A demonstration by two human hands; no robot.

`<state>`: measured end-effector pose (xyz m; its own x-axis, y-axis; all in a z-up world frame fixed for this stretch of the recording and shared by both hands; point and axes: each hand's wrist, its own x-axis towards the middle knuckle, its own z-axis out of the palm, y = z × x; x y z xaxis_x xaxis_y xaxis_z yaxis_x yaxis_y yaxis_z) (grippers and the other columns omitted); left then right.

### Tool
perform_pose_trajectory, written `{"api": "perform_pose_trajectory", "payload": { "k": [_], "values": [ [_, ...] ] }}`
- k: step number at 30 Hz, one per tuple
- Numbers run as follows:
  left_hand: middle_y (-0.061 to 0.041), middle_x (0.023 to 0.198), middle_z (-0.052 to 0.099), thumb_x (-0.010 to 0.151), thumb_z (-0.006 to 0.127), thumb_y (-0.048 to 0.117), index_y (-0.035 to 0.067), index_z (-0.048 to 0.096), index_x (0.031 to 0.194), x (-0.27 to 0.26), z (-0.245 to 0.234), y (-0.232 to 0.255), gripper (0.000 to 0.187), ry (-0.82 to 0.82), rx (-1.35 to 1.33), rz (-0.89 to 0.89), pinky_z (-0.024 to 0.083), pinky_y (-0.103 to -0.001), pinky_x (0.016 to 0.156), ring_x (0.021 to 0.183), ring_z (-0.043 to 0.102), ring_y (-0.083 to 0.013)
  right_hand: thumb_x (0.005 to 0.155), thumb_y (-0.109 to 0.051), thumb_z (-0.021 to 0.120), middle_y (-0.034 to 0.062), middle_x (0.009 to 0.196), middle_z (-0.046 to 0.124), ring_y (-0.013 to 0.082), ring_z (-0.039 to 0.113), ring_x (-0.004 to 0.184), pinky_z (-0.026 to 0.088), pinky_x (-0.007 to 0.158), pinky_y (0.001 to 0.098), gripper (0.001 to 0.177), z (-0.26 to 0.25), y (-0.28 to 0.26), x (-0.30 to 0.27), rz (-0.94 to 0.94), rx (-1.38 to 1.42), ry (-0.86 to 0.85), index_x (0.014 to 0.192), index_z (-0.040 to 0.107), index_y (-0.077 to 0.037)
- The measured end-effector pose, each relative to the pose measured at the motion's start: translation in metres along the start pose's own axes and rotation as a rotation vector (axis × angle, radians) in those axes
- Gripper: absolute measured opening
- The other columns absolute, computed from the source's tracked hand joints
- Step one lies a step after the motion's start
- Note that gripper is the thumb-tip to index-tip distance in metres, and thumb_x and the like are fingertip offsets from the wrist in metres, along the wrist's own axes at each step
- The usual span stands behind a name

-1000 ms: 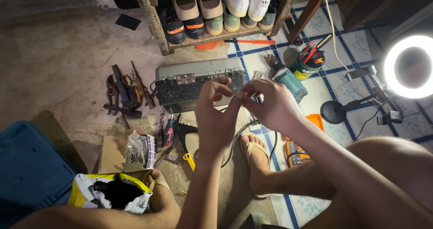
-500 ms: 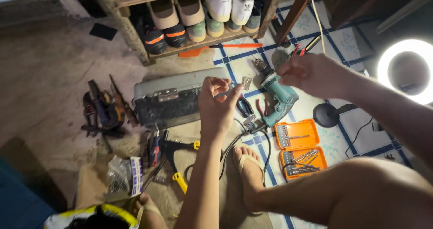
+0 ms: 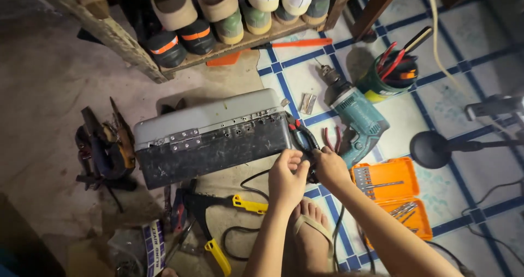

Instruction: Repairing a storage case or toolbox by installing new hinges using a drill and a rivet gun.

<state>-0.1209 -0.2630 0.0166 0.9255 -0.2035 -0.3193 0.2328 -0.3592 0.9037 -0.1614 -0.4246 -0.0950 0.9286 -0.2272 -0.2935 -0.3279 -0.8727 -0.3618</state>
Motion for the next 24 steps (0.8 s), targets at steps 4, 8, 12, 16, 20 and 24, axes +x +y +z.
{"api": "perform_pose_trajectory", "payload": {
  "k": [4,8,12,16,20,24],
  "values": [
    [-0.009,0.099,0.076,0.086,0.072,0.017,0.005,0.070,0.107,-0.003,-0.004,-0.012,0.024,-0.026,0.007,-0.011,0.058,-0.035,0.080,0.087,0.072,-0.0217,0.086,-0.008,0.061,0.0195,0.105,0.066,0.0373,0.071,0.090,0.058,0.075,0.0463,0.031,-0.001,-0.001,0.005,-0.046,-0.123,-0.036,0.116,0.068,-0.008],
    [-0.009,0.098,0.077,0.086,0.073,0.016,0.005,0.070,0.107,-0.012,-0.011,-0.002,0.024,-0.045,-0.004,-0.042,0.059,-0.034,0.079,0.087,0.073,-0.0199,0.091,-0.013,0.059,0.0178,0.109,0.064,0.0335,0.072,0.093,0.059,0.075,0.0443,0.017,-0.006,0.000,0.007,-0.076,-0.289,-0.139,0.104,0.069,-0.009],
    [-0.009,0.098,0.076,0.087,0.073,0.016,0.005,0.070,0.108,-0.026,-0.021,0.011,0.024,-0.054,-0.036,-0.037,0.058,-0.034,0.076,0.087,0.072,-0.0188,0.084,-0.016,0.063,0.0152,0.106,0.066,0.0332,0.072,0.090,0.058,0.074,0.0455,0.018,-0.015,0.006,0.009,-0.131,-0.316,-0.193,0.100,0.071,-0.010],
    [-0.009,0.096,0.077,0.087,0.073,0.015,0.005,0.071,0.106,-0.038,-0.033,0.019,0.022,-0.042,-0.047,-0.028,0.057,-0.033,0.074,0.084,0.072,-0.0184,0.084,-0.019,0.066,0.0121,0.096,0.074,0.0345,0.072,0.092,0.057,0.078,0.0460,0.015,-0.050,-0.013,-0.004,-0.081,-0.229,-0.232,0.095,0.072,-0.011],
    [-0.006,0.099,0.074,0.088,0.072,0.017,0.006,0.068,0.112,-0.043,-0.048,0.044,0.027,-0.048,-0.103,-0.051,0.058,-0.031,0.071,0.080,0.072,-0.0164,0.083,-0.016,0.078,0.0097,0.083,0.078,0.0227,0.075,0.079,0.061,0.072,0.0343,0.014,-0.081,-0.039,-0.031,0.049,0.422,-0.132,0.090,0.074,-0.004],
    [-0.005,0.096,0.074,0.085,0.073,0.017,0.007,0.064,0.122,-0.036,-0.055,0.062,0.038,-0.123,-0.307,-0.070,0.057,-0.027,0.068,0.077,0.070,-0.0136,0.084,-0.006,0.082,0.0053,0.084,0.076,0.0098,0.068,0.078,0.060,0.070,0.0285,0.016,-0.104,-0.073,-0.068,0.089,1.017,-0.186,0.095,0.073,0.001]
  ]
}}
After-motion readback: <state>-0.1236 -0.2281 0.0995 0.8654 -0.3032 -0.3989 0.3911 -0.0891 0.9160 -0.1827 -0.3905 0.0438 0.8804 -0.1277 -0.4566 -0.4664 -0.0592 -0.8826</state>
